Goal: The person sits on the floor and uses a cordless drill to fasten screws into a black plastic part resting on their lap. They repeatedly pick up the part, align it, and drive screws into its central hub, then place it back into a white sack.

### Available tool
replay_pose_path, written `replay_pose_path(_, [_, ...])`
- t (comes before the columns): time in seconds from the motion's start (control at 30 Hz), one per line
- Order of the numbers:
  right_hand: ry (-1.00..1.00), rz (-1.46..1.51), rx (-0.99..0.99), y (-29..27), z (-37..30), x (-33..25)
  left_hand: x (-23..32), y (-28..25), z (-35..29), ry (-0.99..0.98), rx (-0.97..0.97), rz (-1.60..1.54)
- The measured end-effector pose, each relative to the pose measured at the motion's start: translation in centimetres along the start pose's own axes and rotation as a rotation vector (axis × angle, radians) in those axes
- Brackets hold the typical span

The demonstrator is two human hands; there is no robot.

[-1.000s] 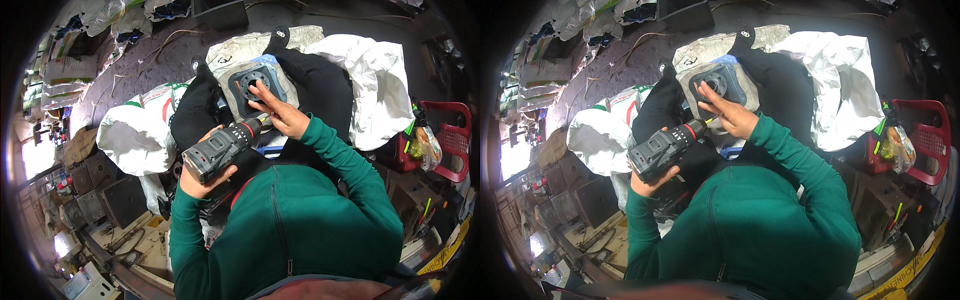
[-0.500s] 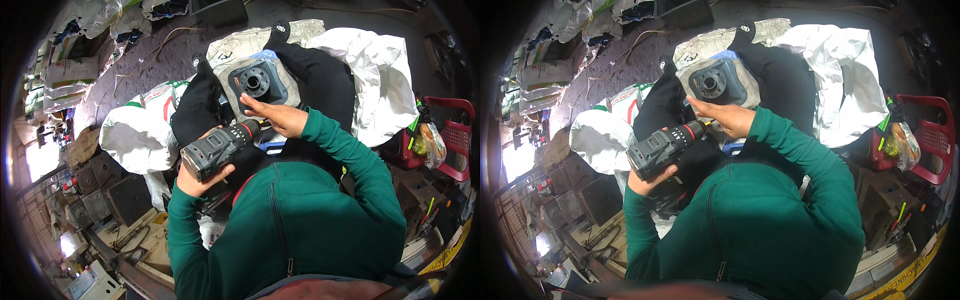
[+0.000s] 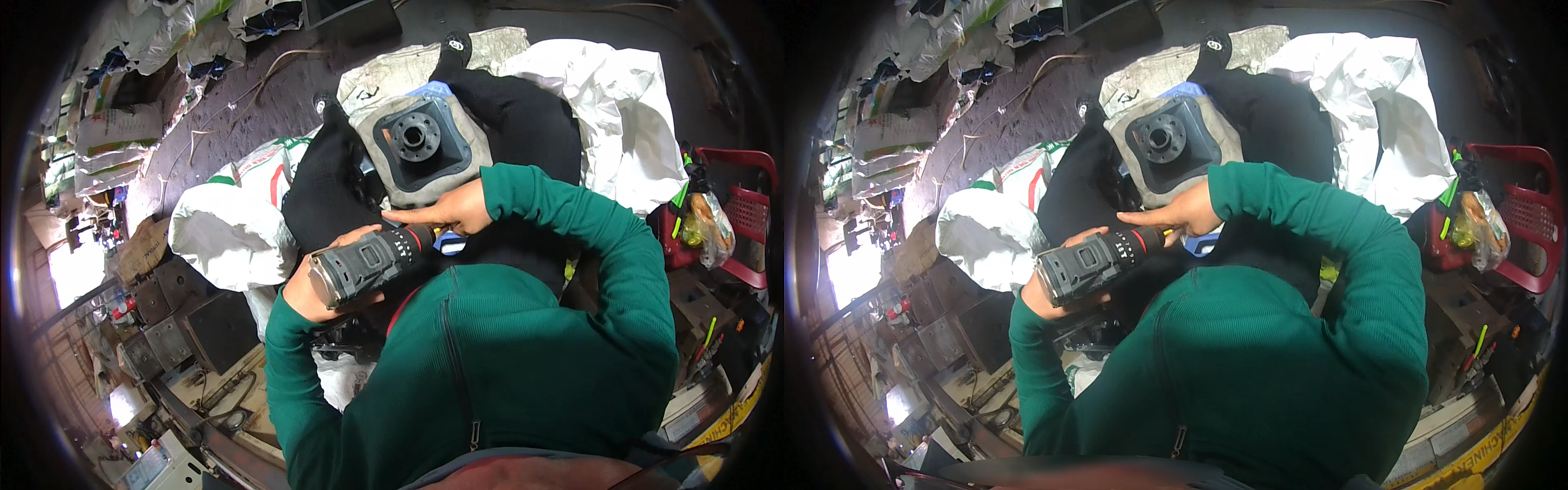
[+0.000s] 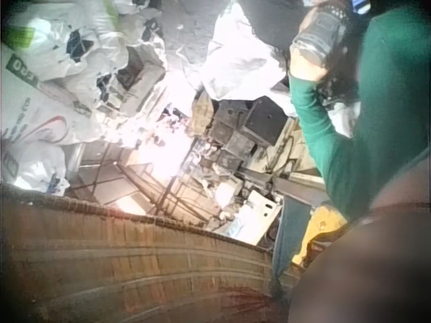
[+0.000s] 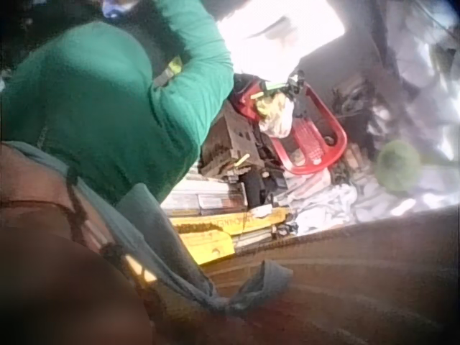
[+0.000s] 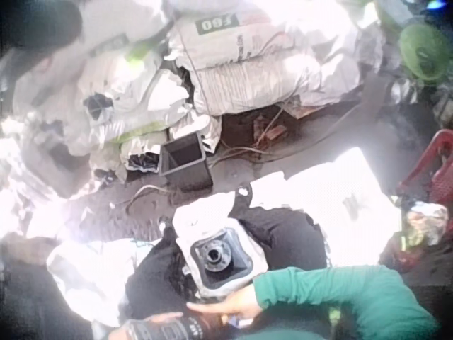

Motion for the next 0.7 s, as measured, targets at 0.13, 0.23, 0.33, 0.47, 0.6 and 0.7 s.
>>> replay_pose_path(0.13, [-0.182, 0.118, 0.255, -3.3, -1.2, 0.5, -1.0, -1.0, 0.1, -0.025, 0.077, -0.030])
replay_pose_path(0.23, [-0.225, 0.782, 0.801, -7.5, -4.4, 5.6, -2.1, -2.5, -0.2, -0.056, 0.191, 0.000])
replay_pose_path(0.33, [-0.163, 1.245, 1.179, -6.1, -5.7, 10.6, -4.3, -3.8, -0.8, -0.201, 0.320, -0.196])
replay_pose_path(0.47, [-0.287, 1.715, 0.826, -1.4, -0.2, 10.2, -5.3, -3.8, -0.8, -0.246, 0.333, -0.340])
replay_pose_path(0.6, [-0.609, 1.825, 0.706, -2.3, 1.6, 8.5, -5.4, -3.5, -0.4, -0.223, 0.306, -0.262])
replay_pose_path(0.7, [-0.540, 1.808, 0.763, -2.6, 1.5, 8.8, -5.0, -3.5, -0.1, -0.182, 0.283, -0.164])
Point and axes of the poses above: each hand's wrist, its own z-axis towards the middle knuckle, its own y-axis out of the palm, x = y × z, the point moved 9 cm from there along z, towards the middle knuckle, and after that the axes turned 5 degrees about -x, right-handed, at the moved point
